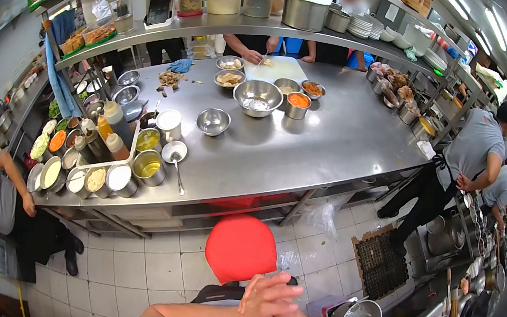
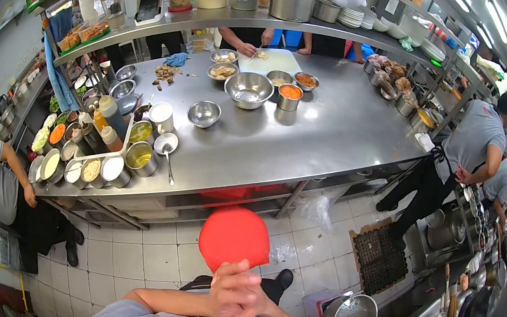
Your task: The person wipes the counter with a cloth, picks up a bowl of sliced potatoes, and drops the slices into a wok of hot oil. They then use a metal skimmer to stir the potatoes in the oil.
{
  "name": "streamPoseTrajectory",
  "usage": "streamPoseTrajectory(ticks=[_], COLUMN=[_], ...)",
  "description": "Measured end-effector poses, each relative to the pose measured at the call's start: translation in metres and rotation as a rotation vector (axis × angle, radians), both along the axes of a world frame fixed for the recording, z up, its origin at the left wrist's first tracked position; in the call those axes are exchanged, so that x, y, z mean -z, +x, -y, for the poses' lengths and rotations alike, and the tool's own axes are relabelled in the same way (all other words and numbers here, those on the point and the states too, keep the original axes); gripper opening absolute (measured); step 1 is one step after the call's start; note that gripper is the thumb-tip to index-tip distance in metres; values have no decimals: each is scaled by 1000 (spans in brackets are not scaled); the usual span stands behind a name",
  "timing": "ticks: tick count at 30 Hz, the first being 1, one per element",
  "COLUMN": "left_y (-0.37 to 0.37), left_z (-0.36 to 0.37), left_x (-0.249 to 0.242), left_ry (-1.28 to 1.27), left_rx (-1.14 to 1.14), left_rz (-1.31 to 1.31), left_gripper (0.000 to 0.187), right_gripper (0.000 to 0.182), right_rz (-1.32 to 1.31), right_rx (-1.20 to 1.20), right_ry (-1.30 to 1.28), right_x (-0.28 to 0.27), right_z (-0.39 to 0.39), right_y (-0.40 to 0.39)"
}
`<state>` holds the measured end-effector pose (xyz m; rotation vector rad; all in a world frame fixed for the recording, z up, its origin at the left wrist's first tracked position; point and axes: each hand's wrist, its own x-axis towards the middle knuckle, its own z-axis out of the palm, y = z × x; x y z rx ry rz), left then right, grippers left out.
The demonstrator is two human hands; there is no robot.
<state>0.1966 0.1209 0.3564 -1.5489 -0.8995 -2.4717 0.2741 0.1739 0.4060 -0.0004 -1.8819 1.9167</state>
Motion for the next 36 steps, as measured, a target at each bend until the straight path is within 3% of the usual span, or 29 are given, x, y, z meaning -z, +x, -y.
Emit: streamPoseTrajectory(ticks=[2,3,5,8,9,11,14,17,21,23,27,29,30,33,36], left_y=[-9,-6,2,-4,-3,0,-8,-1,-2,-3,-7,-10,-8,-5,-16], left_z=[-6,-4,-4,-5,-7,-14,-12,-15,-14,-12,-11,-12,-14,-18,-13], left_x=[-72,-76,-80,-86,-60,13,-57,-59,-55,-49,-48,-51,-47,-37,-44], left_ry=[-152,-149,-152,-165,-165,162,144,149,84,28,-63,-134,-137,-72,-265], left_rx=[115,114,381,580,584,669,572,494,467,449,367,313,320,329,391], left_rz=[-40,-40,329,397,396,328,247,406,432,374,284,89,89,18,-122], left_gripper=[36,36,42,43,43,47,47,45,47,50,54,57,57,56,60], right_gripper=[16,16,15,14,13,12,12,11,11,17,24,40,40,39,39], right_rz=[17,25,34,57,69,96,127,144,152,125,159,76,48,36,35], right_rx=[52,81,152,209,212,210,231,253,278,280,315,562,638,587,528], right_ry=[-4,-5,6,-44,-80,-166,-260,-349,-457,-156,-257,96,176,84,-20], right_x=[0,0,0,-6,-8,-13,-16,-17,-12,-1,-9,-17,-17,-14,-11], right_z=[6,9,16,16,14,12,14,19,21,20,20,17,16,17,18], right_y=[-3,-4,-9,-14,-14,-12,-11,-15,-19,-17,-22,-31,-32,-28,-21])
